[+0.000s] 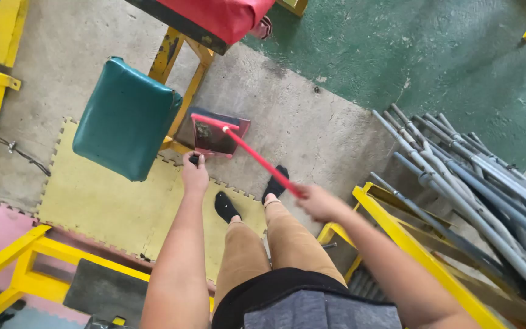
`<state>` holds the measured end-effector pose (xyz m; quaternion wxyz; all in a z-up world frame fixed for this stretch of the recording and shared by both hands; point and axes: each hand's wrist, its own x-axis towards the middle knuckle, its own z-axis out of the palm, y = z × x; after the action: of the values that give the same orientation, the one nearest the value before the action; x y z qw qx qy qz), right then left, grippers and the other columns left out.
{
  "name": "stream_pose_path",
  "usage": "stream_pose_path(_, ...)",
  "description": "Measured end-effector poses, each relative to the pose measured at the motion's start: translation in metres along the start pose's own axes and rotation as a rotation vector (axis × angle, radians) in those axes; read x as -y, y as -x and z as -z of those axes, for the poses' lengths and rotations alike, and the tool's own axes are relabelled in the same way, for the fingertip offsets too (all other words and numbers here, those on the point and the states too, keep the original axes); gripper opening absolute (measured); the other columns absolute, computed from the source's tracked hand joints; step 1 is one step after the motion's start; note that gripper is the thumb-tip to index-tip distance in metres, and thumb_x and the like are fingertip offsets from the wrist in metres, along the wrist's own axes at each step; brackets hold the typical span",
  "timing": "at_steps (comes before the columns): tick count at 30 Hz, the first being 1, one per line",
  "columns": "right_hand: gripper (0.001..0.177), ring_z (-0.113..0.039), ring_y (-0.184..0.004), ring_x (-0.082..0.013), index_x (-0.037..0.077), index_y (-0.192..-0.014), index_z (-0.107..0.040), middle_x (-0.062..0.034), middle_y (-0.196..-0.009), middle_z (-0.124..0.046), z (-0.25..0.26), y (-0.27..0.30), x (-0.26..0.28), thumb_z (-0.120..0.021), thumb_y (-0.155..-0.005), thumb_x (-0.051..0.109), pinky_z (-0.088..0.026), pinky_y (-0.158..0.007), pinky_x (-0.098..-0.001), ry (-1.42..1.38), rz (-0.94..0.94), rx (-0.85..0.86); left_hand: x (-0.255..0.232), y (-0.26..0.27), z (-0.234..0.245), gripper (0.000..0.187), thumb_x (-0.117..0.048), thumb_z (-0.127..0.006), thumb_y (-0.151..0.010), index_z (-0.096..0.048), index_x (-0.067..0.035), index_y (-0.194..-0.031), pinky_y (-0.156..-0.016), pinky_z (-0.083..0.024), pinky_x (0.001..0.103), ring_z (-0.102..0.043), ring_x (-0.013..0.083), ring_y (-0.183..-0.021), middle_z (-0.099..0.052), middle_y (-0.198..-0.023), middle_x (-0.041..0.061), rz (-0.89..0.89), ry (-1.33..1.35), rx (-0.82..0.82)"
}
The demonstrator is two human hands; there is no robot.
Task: Sweeping the floor of a gym using a broom and dustpan, and briefly wiping down a bench.
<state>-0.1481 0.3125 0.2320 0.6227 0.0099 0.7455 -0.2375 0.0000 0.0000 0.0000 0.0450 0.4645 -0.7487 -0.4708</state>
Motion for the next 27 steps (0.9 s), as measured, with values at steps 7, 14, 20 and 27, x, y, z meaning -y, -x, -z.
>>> stream_pose_path(7, 0.053, -0.048, -0.047, -0.0120, 0.015, -0.143, -0.060, -0.0025, -0.067, -0.058, 0.061, -0.026, -0.032, -0.056, -0.091, 0.009, -0.039, -0.042, -0.0324, -0.160, 0.081, -0.268, 0.017, 0.000, 0.019, 0.018, -0.020, -0.065, -0.101, -0.057, -0.008, -0.113, -0.079, -0.053, 0.041, -0.069, 0.0312, -0.087, -0.069, -0.096, 0.016, -0.121, 0.025, 0.050)
stream_pose_path(14, 0.032, -0.063, -0.054, -0.0231, 0.003, -0.123, -0.059, -0.0116, -0.073, -0.064, -0.013, -0.106, -0.012, -0.057, -0.092, 0.011, -0.052, -0.045, -0.0419, -0.212, -0.043, -0.400, 0.002, 0.002, 0.044, 0.017, -0.018, -0.065, -0.101, -0.059, -0.008, -0.113, -0.078, -0.053, 0.045, -0.069, 0.0387, -0.089, -0.070, -0.095, 0.019, -0.190, -0.096, 0.192)
stream_pose_path(20, 0.069, -0.065, -0.050, -0.0266, 0.017, -0.157, -0.025, -0.0173, -0.072, -0.068, -0.164, -0.019, -0.006, -0.048, -0.092, 0.012, -0.056, -0.048, -0.0419, -0.036, -0.092, -0.194, 0.012, 0.006, 0.039, 0.017, -0.019, -0.065, -0.100, -0.058, -0.009, -0.112, -0.080, -0.054, 0.046, -0.071, 0.0404, -0.093, -0.072, -0.098, 0.020, -0.332, -0.062, 0.281)
stream_pose_path(27, 0.071, -0.044, -0.040, -0.0135, 0.021, -0.156, -0.040, -0.0019, -0.058, -0.048, -0.191, 0.044, -0.080, -0.063, -0.089, 0.012, -0.038, -0.037, -0.0324, -0.550, -0.056, -0.178, 0.017, 0.009, 0.045, 0.018, -0.018, -0.070, -0.098, -0.061, -0.010, -0.112, -0.077, -0.055, 0.039, -0.071, 0.0267, -0.084, -0.072, -0.093, 0.014, -0.363, 0.000, 0.274)
